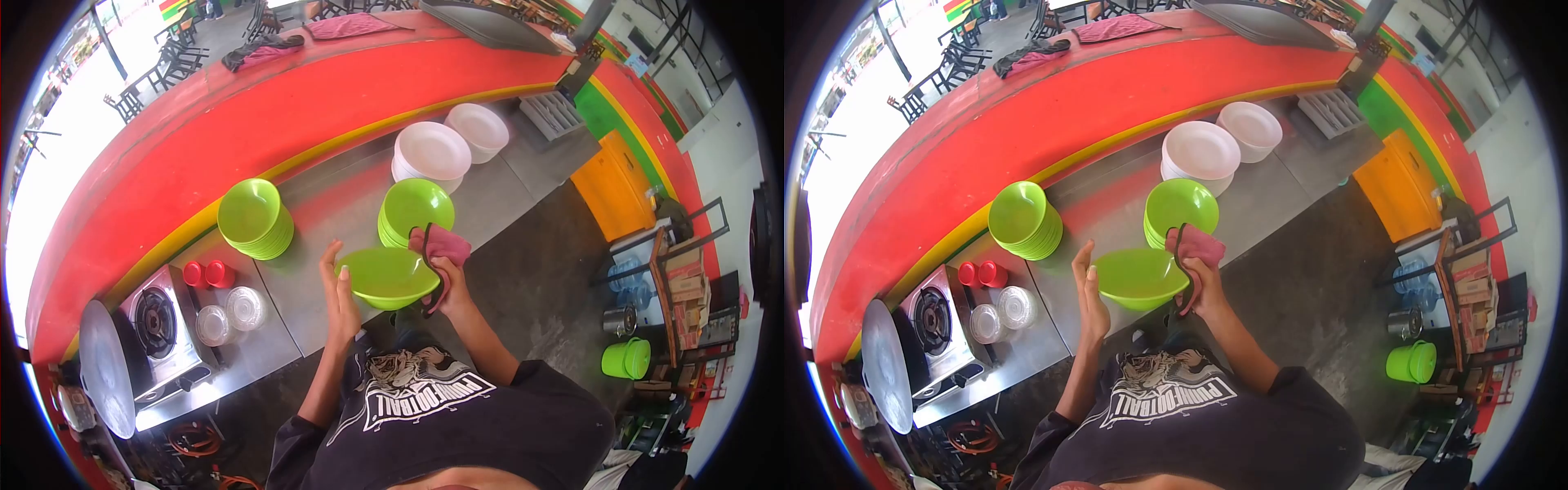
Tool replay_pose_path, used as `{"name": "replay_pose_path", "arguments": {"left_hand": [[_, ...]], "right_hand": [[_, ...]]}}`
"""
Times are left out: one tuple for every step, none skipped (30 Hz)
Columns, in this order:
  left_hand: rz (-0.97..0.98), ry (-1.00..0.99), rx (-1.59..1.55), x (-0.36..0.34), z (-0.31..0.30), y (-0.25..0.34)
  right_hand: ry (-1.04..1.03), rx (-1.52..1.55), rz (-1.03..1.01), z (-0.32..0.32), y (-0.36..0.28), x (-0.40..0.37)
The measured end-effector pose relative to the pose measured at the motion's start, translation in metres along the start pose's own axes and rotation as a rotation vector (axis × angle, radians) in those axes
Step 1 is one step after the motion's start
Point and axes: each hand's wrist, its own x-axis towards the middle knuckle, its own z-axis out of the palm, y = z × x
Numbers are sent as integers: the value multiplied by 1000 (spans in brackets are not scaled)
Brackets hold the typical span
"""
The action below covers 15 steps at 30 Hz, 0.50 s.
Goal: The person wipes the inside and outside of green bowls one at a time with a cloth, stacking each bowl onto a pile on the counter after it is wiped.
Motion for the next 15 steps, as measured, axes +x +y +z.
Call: {"name": "replay_pose_path", "arguments": {"left_hand": [[-77,-16,-108,1,8,0],[-155,-33,-215,2,16,-1],[-235,-50,-320,4,23,-3],[-317,-67,-423,6,29,-5],[-318,-126,-377,9,33,-11],[-316,-184,-329,14,36,-21],[-313,-239,-280,17,40,-29],[-315,-236,-261,20,45,-35],[-314,-231,-242,24,52,-40],[-313,-226,-222,29,59,-44],[-317,-212,-190,34,64,-48],[-320,-196,-158,39,70,-50],[-324,-178,-127,45,76,-53],[-307,-153,-103,51,83,-59],[-291,-125,-79,57,90,-65]], "right_hand": [[83,-38,-129,6,-4,-4],[69,-12,-205,7,-10,-6],[114,-39,-244,2,-12,-5],[159,-67,-281,-3,-13,-4],[202,-95,-319,-9,-14,-2],[268,-80,-332,-15,-15,-1],[333,-64,-343,-20,-16,1],[393,-47,-354,-25,-17,5],[422,-76,-376,-28,-18,10],[449,-106,-398,-32,-19,14],[476,-136,-419,-36,-19,18],[495,-172,-430,-41,-20,24],[513,-209,-439,-46,-21,30],[528,-246,-448,-51,-23,38],[537,-283,-449,-55,-25,45]]}}
